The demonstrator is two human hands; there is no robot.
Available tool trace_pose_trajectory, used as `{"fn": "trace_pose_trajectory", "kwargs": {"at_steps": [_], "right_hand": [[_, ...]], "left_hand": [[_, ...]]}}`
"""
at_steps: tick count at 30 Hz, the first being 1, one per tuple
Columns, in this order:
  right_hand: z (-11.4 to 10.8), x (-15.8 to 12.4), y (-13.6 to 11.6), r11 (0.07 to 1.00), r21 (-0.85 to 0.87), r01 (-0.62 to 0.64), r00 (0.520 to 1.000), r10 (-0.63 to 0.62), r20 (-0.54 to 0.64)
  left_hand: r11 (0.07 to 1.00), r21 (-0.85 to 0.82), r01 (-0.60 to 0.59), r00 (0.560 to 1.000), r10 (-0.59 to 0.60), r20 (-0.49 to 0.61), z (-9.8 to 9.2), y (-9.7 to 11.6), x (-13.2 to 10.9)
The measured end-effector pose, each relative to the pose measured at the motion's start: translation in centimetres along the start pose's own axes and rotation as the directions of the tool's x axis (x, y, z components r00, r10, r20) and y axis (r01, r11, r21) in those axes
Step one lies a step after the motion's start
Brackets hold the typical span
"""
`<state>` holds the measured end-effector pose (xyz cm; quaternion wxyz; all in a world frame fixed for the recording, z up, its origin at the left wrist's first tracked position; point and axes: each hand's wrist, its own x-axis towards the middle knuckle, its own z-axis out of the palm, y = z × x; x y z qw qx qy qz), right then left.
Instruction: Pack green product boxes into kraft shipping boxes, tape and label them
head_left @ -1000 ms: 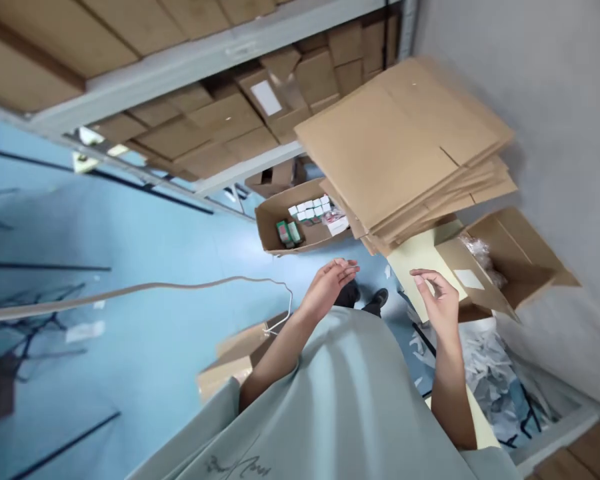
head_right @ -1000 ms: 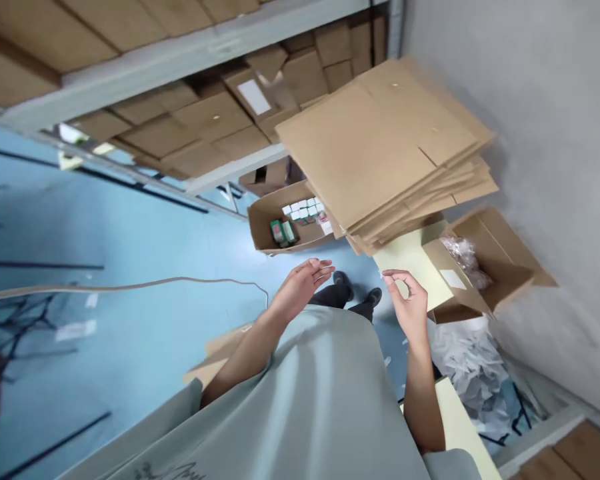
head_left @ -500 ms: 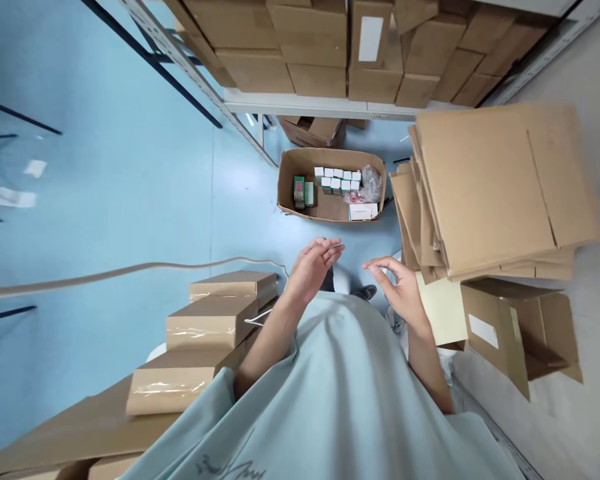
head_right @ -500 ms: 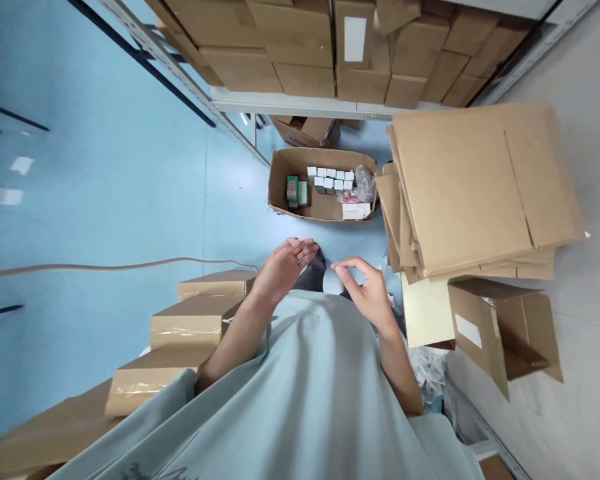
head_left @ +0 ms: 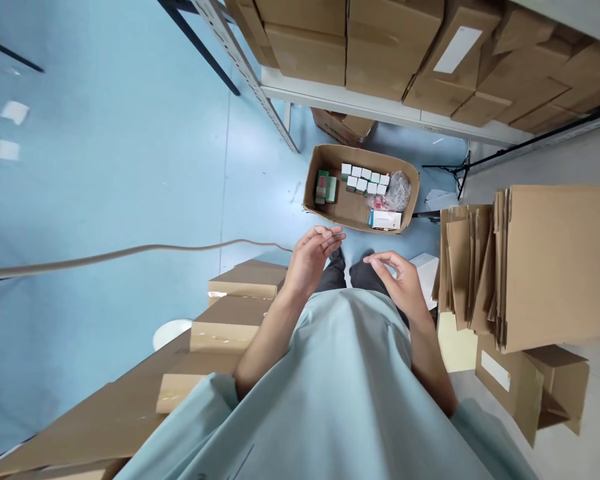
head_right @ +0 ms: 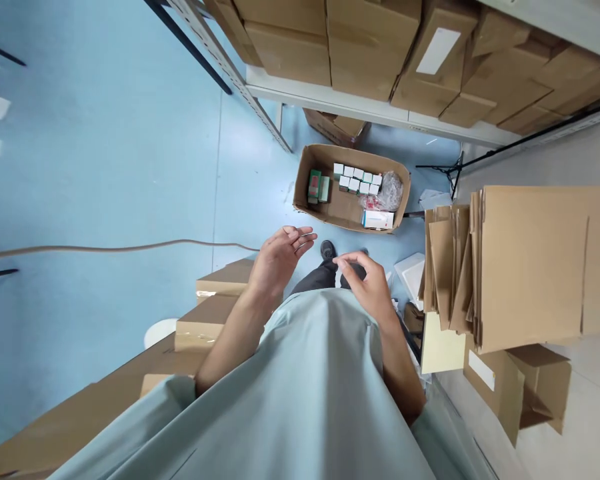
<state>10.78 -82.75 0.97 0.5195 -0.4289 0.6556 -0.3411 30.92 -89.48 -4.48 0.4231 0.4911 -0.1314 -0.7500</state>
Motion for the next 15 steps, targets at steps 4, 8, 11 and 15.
{"fn": "trace_pose_trajectory", "kwargs": {"at_steps": [4, 8, 11, 15], "right_hand": [[-0.4, 4.3, -0.8, 0.999, -0.03, 0.011, 1.0, -0.01, 0.023], [-0.9, 9.7, -0.5, 0.998, -0.046, 0.039, 0.995, -0.034, 0.089], [-1.1, 14.2, 0.2, 0.994, -0.065, 0.084, 0.986, -0.073, 0.148], [-1.2, 19.5, 1.6, 0.991, -0.072, 0.117, 0.98, -0.103, 0.172]], "left_hand": [[1.0, -0.012, 0.011, 1.0, -0.011, -0.016, 0.4, 1.6, 3.4], [0.998, 0.053, -0.037, 0.998, 0.04, -0.048, 1.5, 3.3, 6.1], [0.995, 0.075, -0.066, 0.994, 0.072, -0.077, 2.3, 3.6, 8.3], [0.994, 0.103, -0.04, 0.992, 0.052, -0.118, 2.9, 2.5, 11.6]]}}
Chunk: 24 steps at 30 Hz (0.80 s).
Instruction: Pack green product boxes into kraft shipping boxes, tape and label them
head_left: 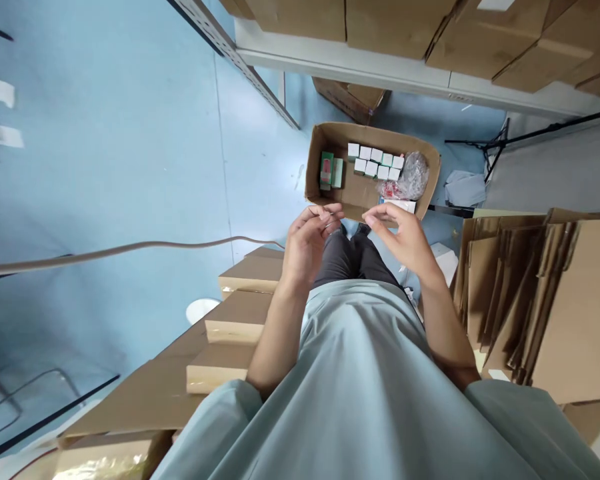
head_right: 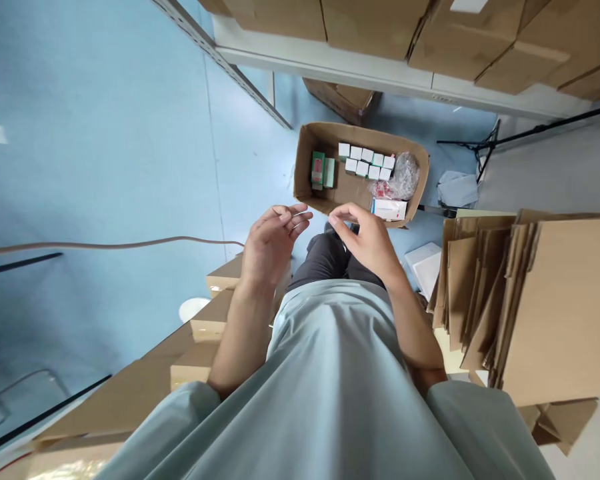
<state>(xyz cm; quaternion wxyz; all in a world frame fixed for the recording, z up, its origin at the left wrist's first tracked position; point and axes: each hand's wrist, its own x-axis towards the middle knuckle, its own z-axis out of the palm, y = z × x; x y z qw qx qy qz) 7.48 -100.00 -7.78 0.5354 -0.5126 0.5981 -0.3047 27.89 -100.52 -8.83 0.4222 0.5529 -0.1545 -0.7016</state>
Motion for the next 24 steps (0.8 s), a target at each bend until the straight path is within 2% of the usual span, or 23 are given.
{"fn": "trace_pose_trajectory", "kwargs": {"at_steps": [4, 8, 11, 18, 21, 24], "right_hand": [[-0.4, 3.3, 2.3, 0.999, -0.007, -0.037, 0.999, 0.037, 0.011], [-0.1, 5.8, 5.9, 0.995, -0.011, -0.1, 0.994, 0.101, 0.039], [0.6, 7.6, 9.0, 0.99, -0.006, -0.144, 0.988, 0.144, 0.051], [2.4, 12.0, 15.8, 0.973, -0.01, -0.23, 0.973, 0.23, 0.036], [3.3, 14.2, 19.3, 0.963, -0.034, -0.266, 0.964, 0.267, 0.017], [4.2, 16.7, 23.0, 0.956, -0.07, -0.286, 0.958, 0.287, -0.002]], "left_hand": [[0.998, 0.059, 0.031, 0.999, -0.03, -0.031, 0.9, -1.4, 2.8], [0.987, 0.153, 0.054, 0.998, -0.049, -0.038, 1.1, -2.7, 6.1], [0.971, 0.23, 0.06, 0.998, -0.054, -0.032, 0.3, -4.1, 9.8], [0.938, 0.342, 0.055, 0.997, -0.033, -0.071, -3.0, -8.7, 20.4], [0.931, 0.363, 0.045, 0.995, -0.009, -0.099, -3.6, -11.1, 24.0], [0.92, 0.388, 0.061, 0.997, -0.037, -0.069, -4.0, -14.1, 27.1]]}}
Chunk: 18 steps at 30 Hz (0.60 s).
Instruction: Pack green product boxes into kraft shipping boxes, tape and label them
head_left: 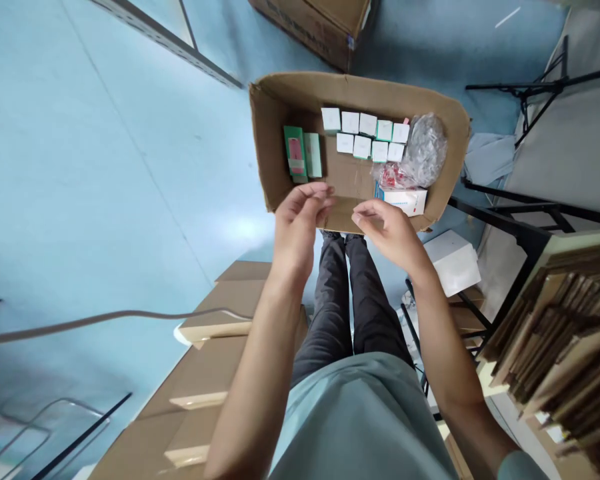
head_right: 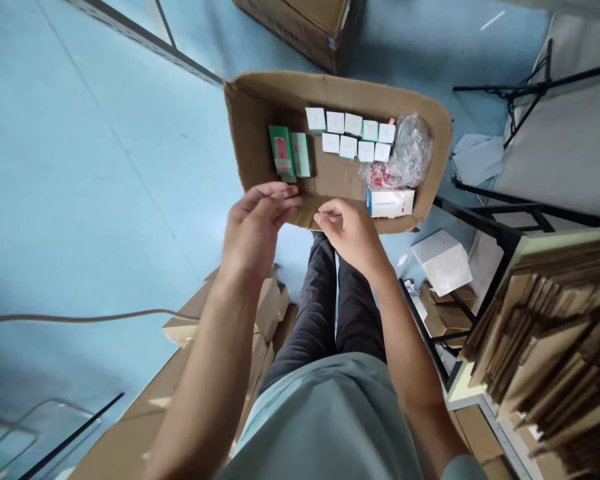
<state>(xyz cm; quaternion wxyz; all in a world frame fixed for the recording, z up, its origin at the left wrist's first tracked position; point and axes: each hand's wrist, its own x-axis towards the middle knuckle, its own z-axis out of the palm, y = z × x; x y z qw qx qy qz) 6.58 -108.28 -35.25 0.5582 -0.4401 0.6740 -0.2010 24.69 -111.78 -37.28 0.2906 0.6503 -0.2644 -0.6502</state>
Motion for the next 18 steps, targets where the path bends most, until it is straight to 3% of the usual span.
{"fn": "trace_pose_trajectory", "kwargs": {"at_steps": [6, 10, 14, 18], "right_hand": [[1.8, 7.8, 5.0, 0.984, -0.16, -0.075, 0.997, 0.078, 0.009], [3.0, 12.8, 9.0, 0.939, -0.313, -0.144, 0.989, 0.142, -0.031], [4.7, 17.4, 14.2, 0.898, -0.409, -0.164, 0.985, 0.128, -0.115], [6.2, 21.8, 20.2, 0.897, -0.414, -0.154, 0.979, 0.081, -0.189]], "left_hand": [[0.978, 0.204, -0.046, 0.992, 0.02, 0.127, 1.8, -6.8, 6.6], [0.886, 0.45, -0.108, 0.987, 0.043, 0.152, 2.1, -10.6, 11.7], [0.747, 0.643, -0.168, 0.984, 0.086, 0.157, 2.0, -13.7, 17.0], [0.709, 0.672, -0.212, 0.977, 0.131, 0.17, 2.2, -16.7, 22.3]]}}
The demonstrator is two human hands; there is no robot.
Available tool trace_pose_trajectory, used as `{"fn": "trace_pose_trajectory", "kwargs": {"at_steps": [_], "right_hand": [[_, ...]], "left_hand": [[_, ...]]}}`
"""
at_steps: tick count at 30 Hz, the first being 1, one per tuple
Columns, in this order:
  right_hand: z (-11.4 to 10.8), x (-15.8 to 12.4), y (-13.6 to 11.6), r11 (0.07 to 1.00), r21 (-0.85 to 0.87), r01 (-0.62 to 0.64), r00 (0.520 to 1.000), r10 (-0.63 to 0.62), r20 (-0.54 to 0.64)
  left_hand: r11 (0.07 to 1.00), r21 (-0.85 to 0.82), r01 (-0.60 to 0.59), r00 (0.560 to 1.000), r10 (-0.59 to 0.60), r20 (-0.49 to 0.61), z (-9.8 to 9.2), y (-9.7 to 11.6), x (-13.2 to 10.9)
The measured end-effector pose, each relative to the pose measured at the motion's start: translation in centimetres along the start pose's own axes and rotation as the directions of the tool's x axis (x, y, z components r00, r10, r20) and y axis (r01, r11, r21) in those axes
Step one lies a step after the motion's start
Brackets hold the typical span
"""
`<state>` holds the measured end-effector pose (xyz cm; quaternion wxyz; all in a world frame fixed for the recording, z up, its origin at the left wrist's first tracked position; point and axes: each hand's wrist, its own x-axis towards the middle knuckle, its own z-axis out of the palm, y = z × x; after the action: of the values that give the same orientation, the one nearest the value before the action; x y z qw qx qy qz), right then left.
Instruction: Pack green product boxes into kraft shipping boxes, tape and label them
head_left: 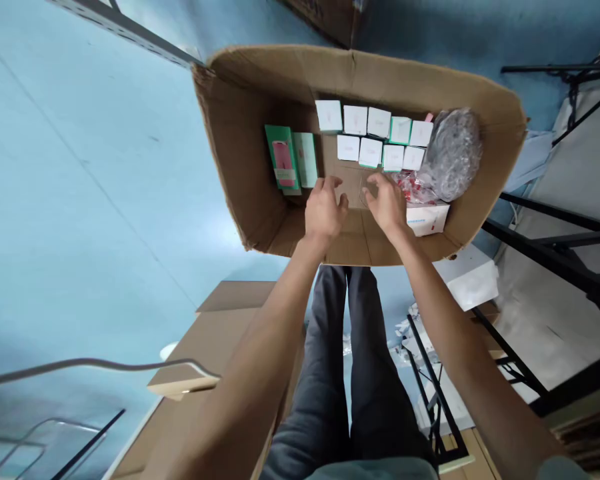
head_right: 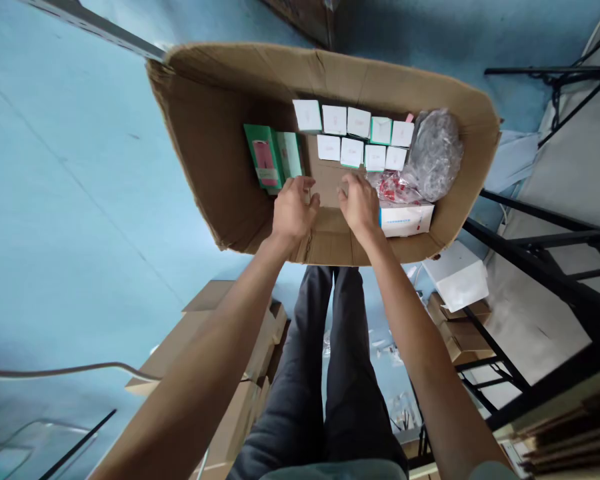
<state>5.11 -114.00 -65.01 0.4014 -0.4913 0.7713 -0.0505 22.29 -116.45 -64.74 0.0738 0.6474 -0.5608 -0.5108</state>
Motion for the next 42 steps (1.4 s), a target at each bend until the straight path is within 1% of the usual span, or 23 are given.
{"fn": "trace_pose_trajectory", "kwargs": {"at_steps": [2, 5, 9, 12, 14, 17, 21, 24, 26, 28, 31, 33, 34, 36, 37, 38, 39, 40, 42], "right_hand": [[1.7, 2.4, 1.9, 1.0, -0.001, 0.015, 1.0, -0.015, -0.02], [3.3, 6.0, 3.9, 0.996, -0.075, 0.054, 0.999, -0.053, 0.007], [4.9, 10.6, 5.0, 0.976, -0.161, 0.146, 0.989, -0.142, 0.036], [6.5, 13.0, 5.2, 0.965, -0.161, 0.205, 0.979, -0.199, 0.055], [7.8, 13.9, 5.2, 0.962, -0.159, 0.221, 0.975, -0.212, 0.069], [9.7, 14.1, 5.2, 0.963, -0.152, 0.223, 0.974, -0.215, 0.066], [11.4, 12.8, 5.1, 0.968, -0.142, 0.207, 0.978, -0.204, 0.035], [12.1, 11.1, 4.8, 0.972, -0.135, 0.191, 0.982, -0.187, 0.039], [12.3, 9.7, 4.4, 0.975, -0.109, 0.194, 0.981, -0.19, 0.047], [12.3, 7.7, 4.1, 0.978, -0.077, 0.195, 0.98, -0.193, 0.044], [11.7, 3.5, 3.6, 0.987, -0.031, 0.159, 0.987, -0.16, -0.021], [10.9, 0.0, 3.4, 0.994, 0.03, 0.102, 0.99, -0.099, -0.1], [10.5, -1.8, 3.2, 0.995, 0.081, 0.06, 0.989, -0.048, -0.143], [9.3, -5.3, 3.0, 0.969, 0.239, -0.06, 0.972, 0.112, -0.208], [8.5, -7.0, 2.8, 0.93, 0.341, -0.135, 0.952, 0.216, -0.215], [7.7, -8.6, 2.6, 0.868, 0.449, -0.212, 0.923, 0.328, -0.199], [6.7, -10.1, 2.3, 0.782, 0.556, -0.283, 0.885, 0.436, -0.162], [5.5, -11.6, 2.0, 0.676, 0.652, -0.343, 0.843, 0.528, -0.104], [2.8, -14.5, 1.2, 0.442, 0.794, -0.417, 0.758, 0.651, 0.035]], "left_hand": [[1.0, -0.008, -0.004, 1.0, 0.004, 0.013, 1.0, -1.4, 2.5], [0.998, -0.037, -0.043, 0.998, 0.045, 0.034, 2.7, -3.4, 6.7], [0.988, -0.034, -0.151, 0.987, 0.153, 0.041, 5.1, -5.6, 12.1], [0.983, -0.003, -0.185, 0.982, 0.185, 0.046, 6.8, -6.7, 15.0], [0.983, 0.008, -0.183, 0.983, 0.182, 0.039, 7.6, -7.3, 16.0], [0.984, 0.042, -0.174, 0.985, 0.173, 0.03, 8.6, -7.8, 16.5], [0.98, 0.128, -0.149, 0.989, 0.147, 0.029, 9.4, -8.4, 16.6], [0.989, 0.102, -0.107, 0.994, 0.105, 0.029, 9.5, -9.2, 16.3], [0.993, 0.085, -0.084, 0.996, 0.082, 0.031, 9.1, -9.8, 15.4], [0.992, 0.102, -0.072, 0.997, 0.072, 0.005, 8.4, -10.3, 13.8], [0.989, 0.14, -0.054, 0.997, 0.062, -0.053, 6.6, -9.9, 9.8], [0.987, 0.159, -0.017, 0.997, 0.029, -0.075, 4.8, -8.6, 6.3], [0.985, 0.17, 0.007, 0.997, 0.007, -0.082, 3.8, -7.6, 4.3], [0.982, 0.18, 0.052, 0.995, -0.035, -0.098, 1.7, -5.2, 0.2], [0.981, 0.186, 0.052, 0.995, -0.036, -0.093, 0.5, -3.8, -1.9], [0.98, 0.194, 0.041, 0.996, -0.025, -0.085, -0.7, -2.2, -4.0], [0.979, 0.2, 0.02, 0.997, -0.006, -0.071, -1.9, -0.6, -6.0], [0.979, 0.204, -0.009, 0.999, 0.019, -0.051, -3.2, 1.1, -8.1], [0.978, 0.195, -0.075, 0.997, 0.079, -0.009, -5.8, 4.6, -12.0]]}}
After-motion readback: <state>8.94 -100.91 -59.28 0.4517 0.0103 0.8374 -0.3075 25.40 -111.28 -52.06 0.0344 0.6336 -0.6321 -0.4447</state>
